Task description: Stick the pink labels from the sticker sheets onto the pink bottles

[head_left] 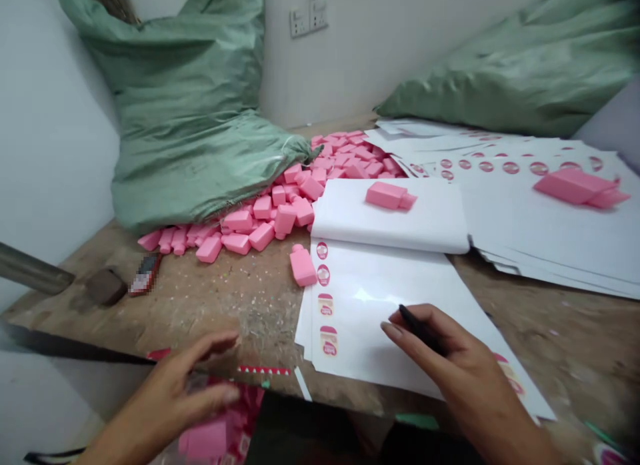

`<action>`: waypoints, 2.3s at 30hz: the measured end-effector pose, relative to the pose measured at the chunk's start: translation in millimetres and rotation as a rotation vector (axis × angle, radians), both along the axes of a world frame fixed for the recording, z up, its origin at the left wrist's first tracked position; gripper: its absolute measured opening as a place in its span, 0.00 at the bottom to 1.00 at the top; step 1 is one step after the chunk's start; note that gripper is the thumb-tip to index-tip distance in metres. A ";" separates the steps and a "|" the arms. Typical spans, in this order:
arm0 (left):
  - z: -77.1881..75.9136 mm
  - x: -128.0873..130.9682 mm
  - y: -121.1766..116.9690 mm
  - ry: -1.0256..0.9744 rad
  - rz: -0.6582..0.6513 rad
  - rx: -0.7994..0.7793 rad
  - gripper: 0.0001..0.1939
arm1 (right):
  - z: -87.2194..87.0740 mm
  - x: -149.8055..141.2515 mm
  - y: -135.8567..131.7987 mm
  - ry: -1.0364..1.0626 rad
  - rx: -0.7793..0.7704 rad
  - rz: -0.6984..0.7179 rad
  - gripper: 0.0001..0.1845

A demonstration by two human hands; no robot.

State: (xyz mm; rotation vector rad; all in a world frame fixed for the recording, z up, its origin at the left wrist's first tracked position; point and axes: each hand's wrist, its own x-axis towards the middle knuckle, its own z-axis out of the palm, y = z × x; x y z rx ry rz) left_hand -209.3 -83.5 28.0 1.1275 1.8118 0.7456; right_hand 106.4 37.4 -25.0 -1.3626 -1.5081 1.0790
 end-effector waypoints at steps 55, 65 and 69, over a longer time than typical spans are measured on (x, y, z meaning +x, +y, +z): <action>-55.0 114.8 135.7 -1.151 0.395 -0.012 0.08 | 21.4 -21.2 -33.7 -0.258 -0.059 0.610 0.18; -32.6 138.5 90.6 -1.125 0.163 0.014 0.20 | 36.5 -21.2 -13.2 0.147 -0.027 -0.011 0.07; -32.5 157.0 77.8 -1.266 0.199 0.059 0.15 | 32.4 -29.6 -19.1 0.317 -0.042 -0.071 0.12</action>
